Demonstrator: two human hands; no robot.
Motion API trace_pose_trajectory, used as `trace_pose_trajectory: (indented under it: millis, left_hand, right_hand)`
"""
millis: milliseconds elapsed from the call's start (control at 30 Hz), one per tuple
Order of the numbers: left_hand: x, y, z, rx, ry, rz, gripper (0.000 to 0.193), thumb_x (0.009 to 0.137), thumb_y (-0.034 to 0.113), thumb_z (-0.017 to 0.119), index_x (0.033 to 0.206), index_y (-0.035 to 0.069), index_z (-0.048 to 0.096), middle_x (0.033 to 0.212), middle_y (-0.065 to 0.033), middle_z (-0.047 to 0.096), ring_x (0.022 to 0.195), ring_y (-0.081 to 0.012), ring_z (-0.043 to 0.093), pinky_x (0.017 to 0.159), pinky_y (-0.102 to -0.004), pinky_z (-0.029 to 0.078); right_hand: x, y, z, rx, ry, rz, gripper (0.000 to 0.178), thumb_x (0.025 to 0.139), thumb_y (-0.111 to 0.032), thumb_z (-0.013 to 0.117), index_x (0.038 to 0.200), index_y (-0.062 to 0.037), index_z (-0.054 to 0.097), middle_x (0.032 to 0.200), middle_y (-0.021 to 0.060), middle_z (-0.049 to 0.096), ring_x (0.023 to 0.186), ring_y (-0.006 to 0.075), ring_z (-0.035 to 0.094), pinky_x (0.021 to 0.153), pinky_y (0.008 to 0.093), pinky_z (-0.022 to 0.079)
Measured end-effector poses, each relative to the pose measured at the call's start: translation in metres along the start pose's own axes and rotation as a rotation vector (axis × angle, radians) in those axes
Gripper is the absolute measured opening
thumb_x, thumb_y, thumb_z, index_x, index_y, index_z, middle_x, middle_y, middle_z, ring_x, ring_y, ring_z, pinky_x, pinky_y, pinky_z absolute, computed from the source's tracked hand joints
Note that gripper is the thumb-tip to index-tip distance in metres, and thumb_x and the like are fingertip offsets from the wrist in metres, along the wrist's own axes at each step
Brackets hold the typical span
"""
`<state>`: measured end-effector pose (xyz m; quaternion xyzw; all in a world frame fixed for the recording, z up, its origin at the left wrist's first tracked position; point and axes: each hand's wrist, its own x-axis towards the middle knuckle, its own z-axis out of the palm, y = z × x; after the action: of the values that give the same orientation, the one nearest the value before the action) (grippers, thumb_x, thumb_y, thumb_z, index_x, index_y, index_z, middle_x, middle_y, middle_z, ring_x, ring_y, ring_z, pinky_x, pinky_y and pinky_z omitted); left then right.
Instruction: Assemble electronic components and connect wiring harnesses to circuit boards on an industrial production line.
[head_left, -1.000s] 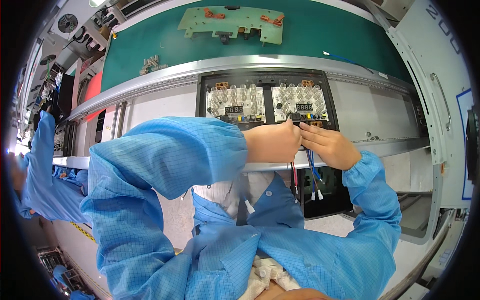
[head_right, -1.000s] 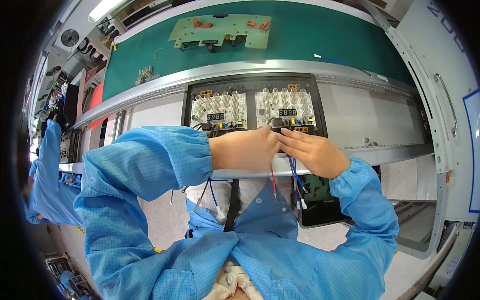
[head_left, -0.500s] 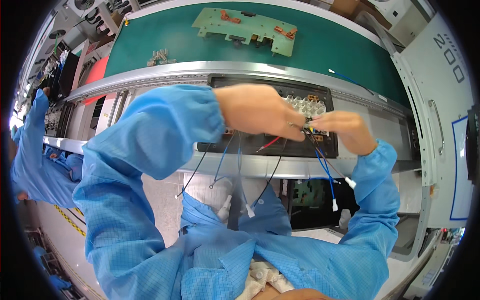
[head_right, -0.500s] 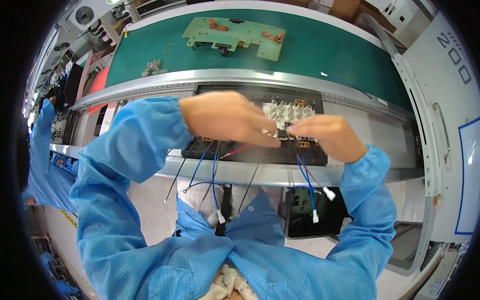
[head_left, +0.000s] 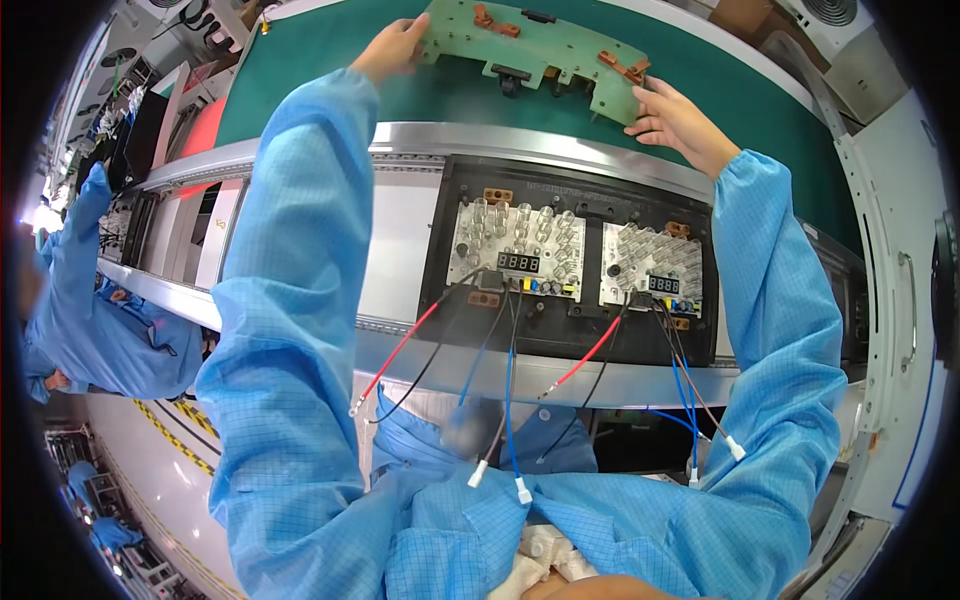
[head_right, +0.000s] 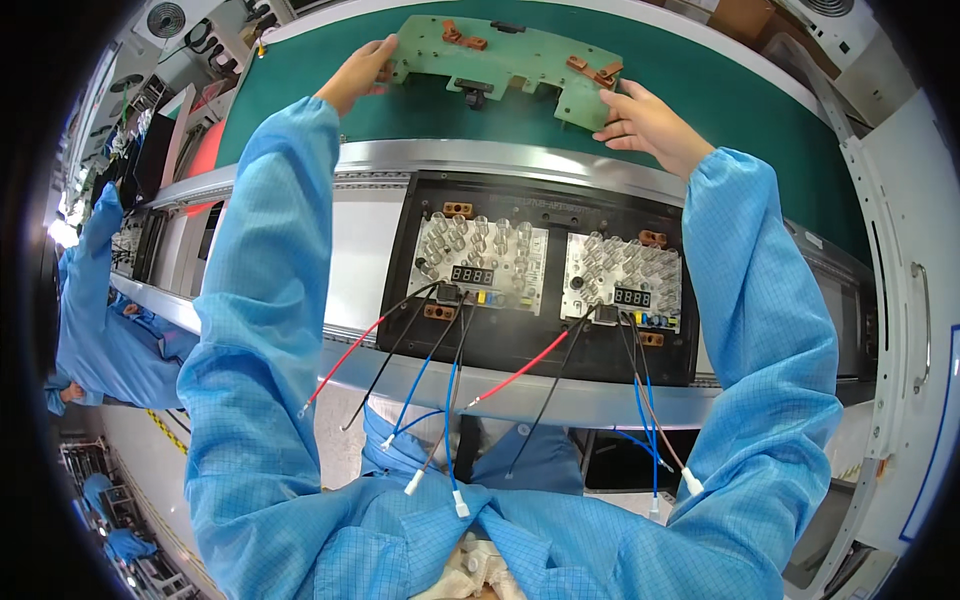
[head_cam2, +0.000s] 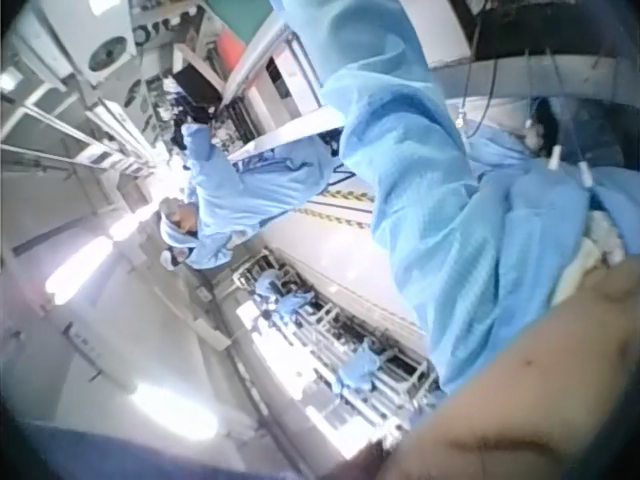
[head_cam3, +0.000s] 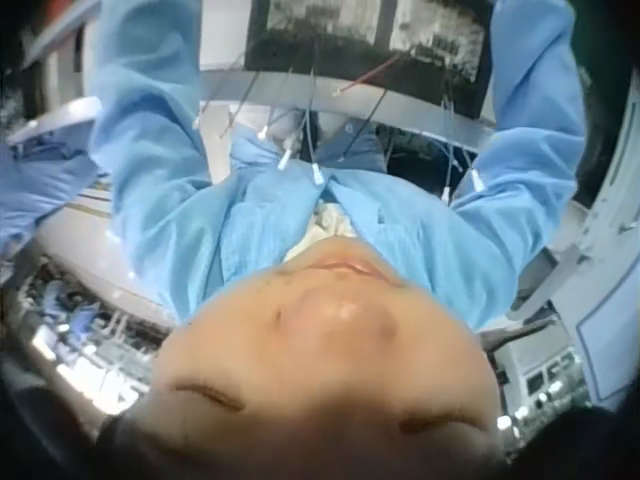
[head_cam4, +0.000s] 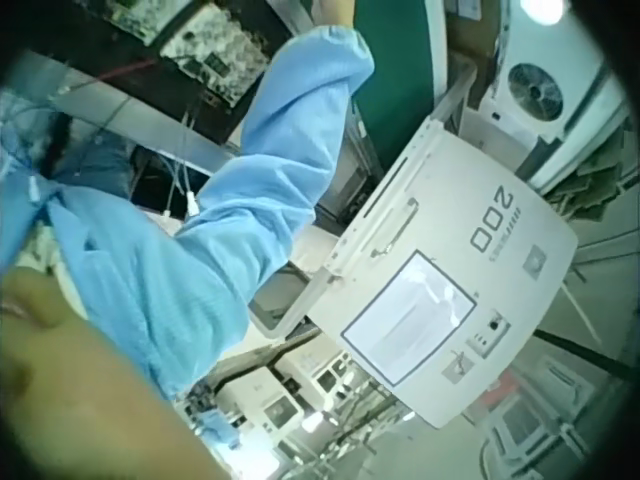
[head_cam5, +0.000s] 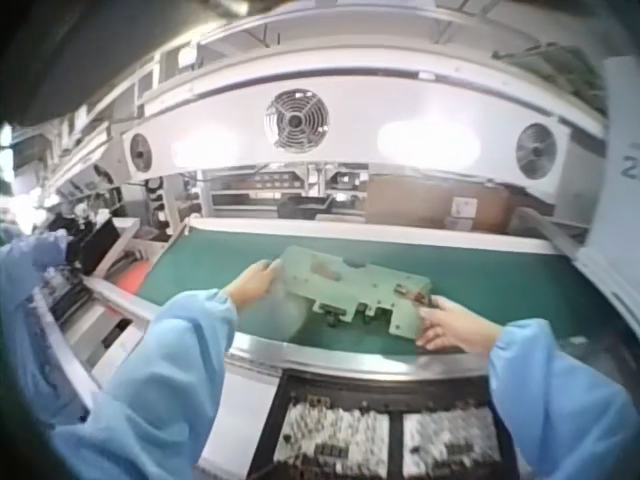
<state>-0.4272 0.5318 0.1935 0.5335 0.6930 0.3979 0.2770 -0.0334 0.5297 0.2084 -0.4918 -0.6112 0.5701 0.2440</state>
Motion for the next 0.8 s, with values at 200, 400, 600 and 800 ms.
trace_pose_trajectory:
  millis: [200,400,600,800]
  left_hand:
    - [0.008,-0.011,-0.01,-0.161,-0.073,-0.031,0.034,0.093,0.043,0.059,0.1,0.011,0.06,0.084,0.0021,0.055,0.078,-0.0086,0.051,0.07,-0.0252,0.045]
    - [-0.084,0.033,-0.045,-0.559,-0.326,0.034,0.026,0.095,0.036,0.057,0.083,0.012,0.058,0.065,0.0061,0.045,0.057,-0.0038,0.04,0.052,-0.0206,0.033]
    - [-0.193,0.061,-0.047,-0.537,-0.684,-0.103,0.032,0.096,0.033,0.054,0.073,0.012,0.049,0.054,0.0081,0.036,0.047,-0.002,0.029,0.044,-0.0212,0.021]
    - [-0.198,0.053,-0.019,-0.509,-0.758,-0.265,0.033,0.095,0.036,0.055,0.074,0.012,0.049,0.047,0.0079,0.034,0.04,-0.0012,0.027,0.039,-0.0183,0.02]
  right_hand:
    - [0.018,0.0,0.006,0.128,0.046,-0.181,0.056,0.095,-0.03,0.06,0.139,-0.0029,0.039,0.095,-0.0004,0.055,0.077,0.0057,0.054,0.068,0.0201,0.047]
    - [-0.079,-0.026,-0.018,0.171,0.158,-0.323,0.051,0.095,-0.03,0.056,0.138,-0.0048,0.047,0.091,-0.0035,0.056,0.063,0.0001,0.04,0.054,0.0137,0.034]
    - [-0.169,-0.021,-0.007,0.183,0.315,-0.17,0.052,0.092,-0.026,0.054,0.137,-0.0011,0.047,0.081,-0.0035,0.055,0.053,0.0008,0.036,0.046,0.0155,0.03]
    - [-0.19,0.006,-0.02,0.254,0.248,-0.089,0.048,0.093,-0.023,0.052,0.135,-0.0012,0.05,0.08,-0.0023,0.054,0.053,0.0012,0.034,0.047,0.0158,0.03]
